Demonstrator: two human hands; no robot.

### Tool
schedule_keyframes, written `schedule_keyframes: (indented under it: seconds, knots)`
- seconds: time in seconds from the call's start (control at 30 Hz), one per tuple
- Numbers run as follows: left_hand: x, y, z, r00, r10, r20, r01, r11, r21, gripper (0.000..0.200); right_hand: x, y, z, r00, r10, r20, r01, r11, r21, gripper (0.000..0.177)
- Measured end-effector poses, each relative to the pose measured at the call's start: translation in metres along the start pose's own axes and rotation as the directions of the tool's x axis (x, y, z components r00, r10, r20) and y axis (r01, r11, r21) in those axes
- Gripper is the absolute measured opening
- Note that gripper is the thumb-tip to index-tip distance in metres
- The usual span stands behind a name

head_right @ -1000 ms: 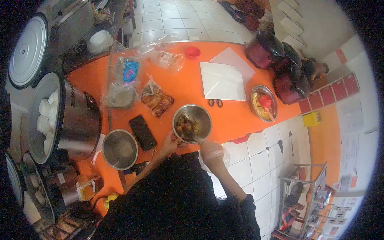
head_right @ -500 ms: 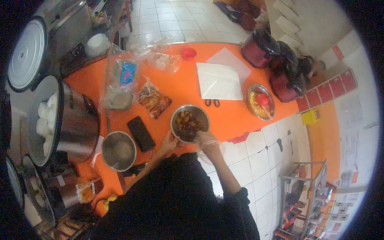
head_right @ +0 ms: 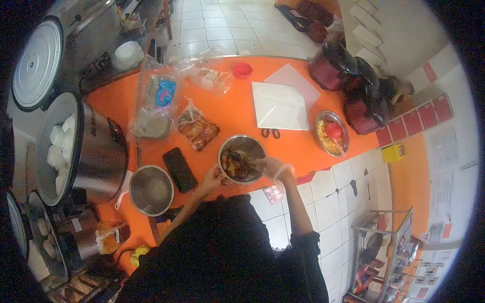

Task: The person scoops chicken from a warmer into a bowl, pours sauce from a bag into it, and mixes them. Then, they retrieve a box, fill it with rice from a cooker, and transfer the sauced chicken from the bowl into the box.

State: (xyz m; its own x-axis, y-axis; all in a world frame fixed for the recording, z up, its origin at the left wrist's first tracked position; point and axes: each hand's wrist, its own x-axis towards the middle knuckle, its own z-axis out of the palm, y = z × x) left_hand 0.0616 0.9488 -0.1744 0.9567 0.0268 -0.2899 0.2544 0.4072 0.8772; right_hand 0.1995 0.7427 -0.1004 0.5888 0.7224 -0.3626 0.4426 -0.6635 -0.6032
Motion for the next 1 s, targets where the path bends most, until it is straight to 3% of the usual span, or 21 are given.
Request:
schedule_keyframes:
  seconds: [0.13,0.17,0.27,0.3,0.4,0.5,0.6,0.63,0.73,0.8,0.87,0.97,1.0]
  knots:
    - [0.004,-0.014,-0.005,1.000,0.004,0.003,-0.004,0.997,-0.077,0.022,-0.033,-0.040,-0.007,0.980,0.197,0.043,-0.178,0.946,-0.272,0.033]
    - [0.006,-0.020,-0.008,1.000,0.018,0.002,-0.018,0.995,-0.097,0.021,-0.044,-0.079,-0.020,0.976,0.204,0.078,-0.137,0.851,-0.507,0.034]
    - [0.005,-0.014,-0.004,0.999,0.050,0.004,-0.050,0.999,-0.012,0.018,-0.037,-0.057,0.013,0.970,0.244,0.007,-0.202,0.819,-0.537,0.034]
    - [0.002,-0.004,-0.001,1.000,0.004,-0.024,-0.004,1.000,0.025,0.018,-0.024,-0.027,0.040,0.994,0.095,-0.053,-0.108,0.791,-0.603,0.032]
    - [0.000,0.011,0.002,0.996,-0.066,-0.059,0.072,0.993,0.096,0.020,-0.020,-0.069,0.021,0.933,0.351,-0.075,-0.342,0.807,-0.482,0.029]
    - [0.005,-0.002,-0.005,0.998,-0.044,-0.055,0.049,0.995,0.089,0.025,-0.065,-0.095,-0.004,0.981,0.099,-0.167,-0.168,0.861,-0.480,0.026]
    - [0.003,0.003,0.000,0.996,-0.048,-0.069,0.058,0.988,0.141,0.021,-0.030,-0.049,0.041,0.956,0.287,-0.062,-0.274,0.797,-0.538,0.026]
    - [0.003,0.004,-0.003,0.998,-0.037,-0.057,0.047,0.984,0.170,0.018,-0.021,-0.049,0.045,0.976,0.194,-0.104,-0.220,0.841,-0.495,0.018]
    - [0.008,0.006,-0.007,1.000,-0.006,-0.012,0.007,0.989,0.151,0.015,-0.027,-0.067,0.010,0.971,0.198,-0.131,-0.232,0.906,-0.353,0.019]
    - [0.008,0.004,-0.013,1.000,-0.001,0.006,0.001,0.991,0.132,0.014,-0.025,-0.089,-0.024,0.940,0.323,-0.114,-0.342,0.866,-0.365,0.021]
    - [0.012,0.000,-0.015,1.000,-0.002,0.020,-0.001,0.991,0.131,0.013,0.000,-0.057,-0.016,0.936,0.344,-0.079,-0.342,0.831,-0.439,0.024]
    - [0.009,0.016,-0.008,0.996,-0.015,-0.086,0.035,0.971,0.235,0.007,0.002,-0.052,0.016,0.934,0.269,-0.236,-0.330,0.904,-0.273,0.018]
    - [0.010,0.014,-0.008,0.997,0.002,-0.078,0.017,0.971,0.239,0.006,-0.008,-0.050,0.014,0.954,0.203,-0.219,-0.268,0.906,-0.327,0.017]
